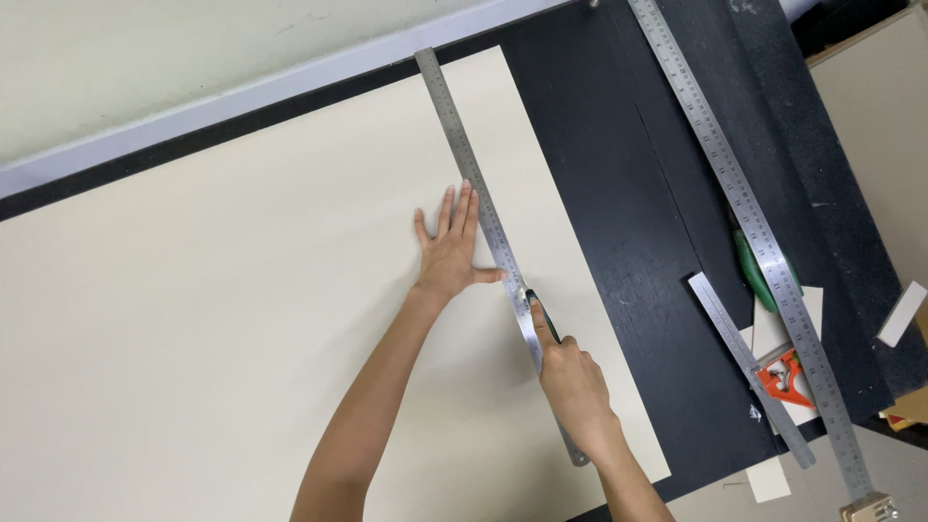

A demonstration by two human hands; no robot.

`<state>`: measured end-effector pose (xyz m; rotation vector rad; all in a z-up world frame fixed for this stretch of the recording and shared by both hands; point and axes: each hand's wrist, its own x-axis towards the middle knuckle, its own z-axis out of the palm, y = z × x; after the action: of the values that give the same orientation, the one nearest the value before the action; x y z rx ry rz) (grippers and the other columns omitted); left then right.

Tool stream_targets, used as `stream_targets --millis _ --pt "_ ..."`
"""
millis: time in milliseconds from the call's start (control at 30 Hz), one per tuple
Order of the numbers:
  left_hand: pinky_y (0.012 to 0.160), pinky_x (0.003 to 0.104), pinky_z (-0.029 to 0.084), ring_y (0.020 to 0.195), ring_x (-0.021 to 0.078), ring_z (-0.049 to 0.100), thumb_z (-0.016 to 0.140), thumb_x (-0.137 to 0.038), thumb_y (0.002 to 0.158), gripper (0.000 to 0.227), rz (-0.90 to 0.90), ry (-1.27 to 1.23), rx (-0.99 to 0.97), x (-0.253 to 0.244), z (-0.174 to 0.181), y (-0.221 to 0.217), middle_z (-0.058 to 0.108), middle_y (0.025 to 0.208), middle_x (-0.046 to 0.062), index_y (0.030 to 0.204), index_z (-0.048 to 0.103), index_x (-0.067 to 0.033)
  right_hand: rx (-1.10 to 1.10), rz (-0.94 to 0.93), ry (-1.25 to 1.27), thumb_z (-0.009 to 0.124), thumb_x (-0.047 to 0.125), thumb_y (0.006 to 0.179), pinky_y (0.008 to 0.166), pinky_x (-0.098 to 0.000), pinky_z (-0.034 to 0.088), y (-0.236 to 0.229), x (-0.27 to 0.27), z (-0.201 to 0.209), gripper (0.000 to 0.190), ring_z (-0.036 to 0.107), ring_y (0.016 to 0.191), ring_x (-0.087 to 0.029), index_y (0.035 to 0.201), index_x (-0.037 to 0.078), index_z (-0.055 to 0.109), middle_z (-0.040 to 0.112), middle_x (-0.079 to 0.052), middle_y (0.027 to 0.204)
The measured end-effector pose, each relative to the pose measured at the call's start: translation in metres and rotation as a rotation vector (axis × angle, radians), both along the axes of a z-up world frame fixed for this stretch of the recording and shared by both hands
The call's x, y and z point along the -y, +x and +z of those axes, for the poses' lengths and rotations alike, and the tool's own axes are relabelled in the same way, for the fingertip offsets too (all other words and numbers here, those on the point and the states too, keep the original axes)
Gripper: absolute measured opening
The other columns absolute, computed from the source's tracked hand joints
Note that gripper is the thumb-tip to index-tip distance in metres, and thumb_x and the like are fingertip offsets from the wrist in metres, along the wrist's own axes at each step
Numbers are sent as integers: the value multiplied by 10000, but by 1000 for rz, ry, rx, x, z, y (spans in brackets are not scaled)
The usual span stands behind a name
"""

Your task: Measuring and cutting a large white board using a metal ruler and a utility knife on a workbench.

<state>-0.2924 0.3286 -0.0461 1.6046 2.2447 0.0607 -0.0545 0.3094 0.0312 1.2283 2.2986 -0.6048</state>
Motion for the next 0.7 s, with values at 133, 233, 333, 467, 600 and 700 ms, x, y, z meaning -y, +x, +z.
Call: stream_targets --millis 133,233,333,467,600,700 --pt "1123 727 98 1540 296 -54 754 -883 580 1514 -20 -49 -124 -10 -1 7 -85 1677 95 1588 24 -22 21 -5 -40 347 -71 898 549 -485 450 -14 -6 34 877 531 559 -400 1634 306 54 480 -131 697" --pt "1172 679 -84 1542 290 -30 860 -581 669 1311 81 -123 115 -20 21 12 -29 1693 123 1596 78 -84 30 -2 -73 483 -60 947 672 -501 633 -39 -32 91 604 770 831 -417 1529 78 399 729 -342 932" --pt "1160 678 -88 1536 334 -38 884 -464 693 1277 103 -173 111 -24 29 21 -51 1683 171 1591 82 -40 109 57 -242 422 37 983 736 -527 612 -53 -83 103 582 746 891 -465 1530 237 412 709 -371 1003" --pt "1151 678 -82 1533 353 -70 897 -391 697 1291 114 -216 124 -25 41 19 -75 1677 193 1589 44 -13 93 4 -203 567 85 893 368 -347 556 -99 -141 88 446 684 458 -280 1320 180 650 724 -223 693" --pt "1142 686 -95 1530 342 -131 868 -381 737 1280 104 -254 201 -22 43 15 -123 1680 178 1597 -11 -25 -28 21 -84 543 26 819 348 -393 542 -143 -174 98 366 673 417 -308 1110 114 747 692 -216 576" --pt "1143 692 -79 1531 345 -125 866 -435 727 1304 93 -255 172 -23 41 16 -135 1675 181 1594 -18 -25 -134 81 127 538 137 921 700 -599 587 -196 -224 26 467 698 948 -489 1384 87 578 683 -339 1082"
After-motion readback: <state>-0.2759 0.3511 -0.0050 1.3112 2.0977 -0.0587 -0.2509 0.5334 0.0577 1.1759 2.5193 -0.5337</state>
